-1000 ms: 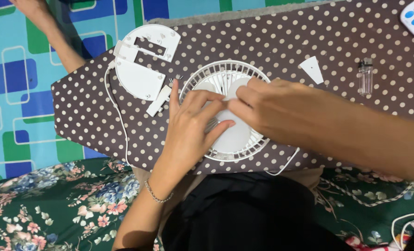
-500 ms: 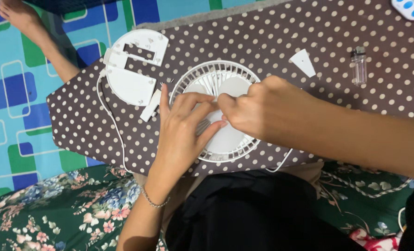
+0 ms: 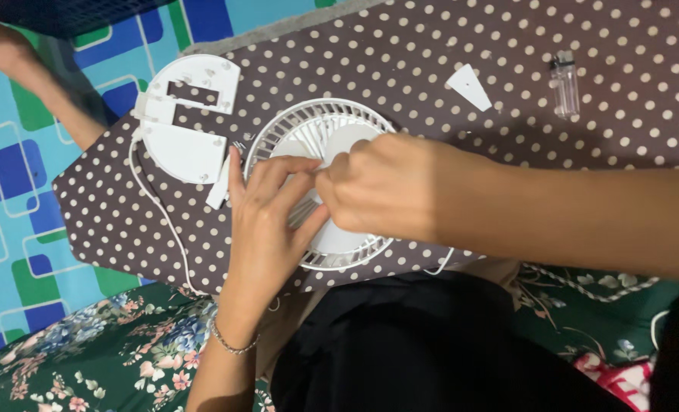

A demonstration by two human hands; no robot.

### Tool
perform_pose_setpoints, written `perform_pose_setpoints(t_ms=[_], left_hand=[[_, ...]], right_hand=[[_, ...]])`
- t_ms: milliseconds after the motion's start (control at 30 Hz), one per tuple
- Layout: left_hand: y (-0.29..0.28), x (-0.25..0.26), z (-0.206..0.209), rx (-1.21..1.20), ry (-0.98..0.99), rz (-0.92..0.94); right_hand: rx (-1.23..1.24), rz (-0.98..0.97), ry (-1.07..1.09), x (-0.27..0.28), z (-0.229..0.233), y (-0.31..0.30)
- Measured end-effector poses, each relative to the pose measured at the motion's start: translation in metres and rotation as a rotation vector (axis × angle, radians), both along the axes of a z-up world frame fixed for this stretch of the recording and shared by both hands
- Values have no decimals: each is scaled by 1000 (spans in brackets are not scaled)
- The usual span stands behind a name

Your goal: The person assembles a small white electric fan by hand. They place the fan blades onto the motor hub, secure the blades with a plastic cap, and then attach the front grille to the fan housing.

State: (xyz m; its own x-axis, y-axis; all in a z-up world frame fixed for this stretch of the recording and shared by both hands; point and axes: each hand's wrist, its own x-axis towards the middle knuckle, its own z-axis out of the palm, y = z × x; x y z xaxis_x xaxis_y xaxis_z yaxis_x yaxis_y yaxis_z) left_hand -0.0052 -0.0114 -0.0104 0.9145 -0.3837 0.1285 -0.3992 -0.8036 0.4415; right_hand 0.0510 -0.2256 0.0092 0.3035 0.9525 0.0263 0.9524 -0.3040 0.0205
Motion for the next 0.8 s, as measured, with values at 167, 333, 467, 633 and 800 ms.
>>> perform_pose_setpoints(t_ms=[167, 333, 467, 633, 800], left_hand=[[-2, 0, 3, -10, -2, -1], [-3, 1, 4, 0, 1, 17], [-1, 1, 4, 18, 14, 3], [-2, 0, 4, -12, -3, -1], [1, -2, 1, -18, -17, 12]], right_hand=[[364, -298, 64, -8, -9, 3], [185, -297, 211, -4, -13, 2], [339, -96, 75, -2, -9, -3], [211, -14, 87, -5, 2, 7], [115, -235, 214, -6, -1, 21]])
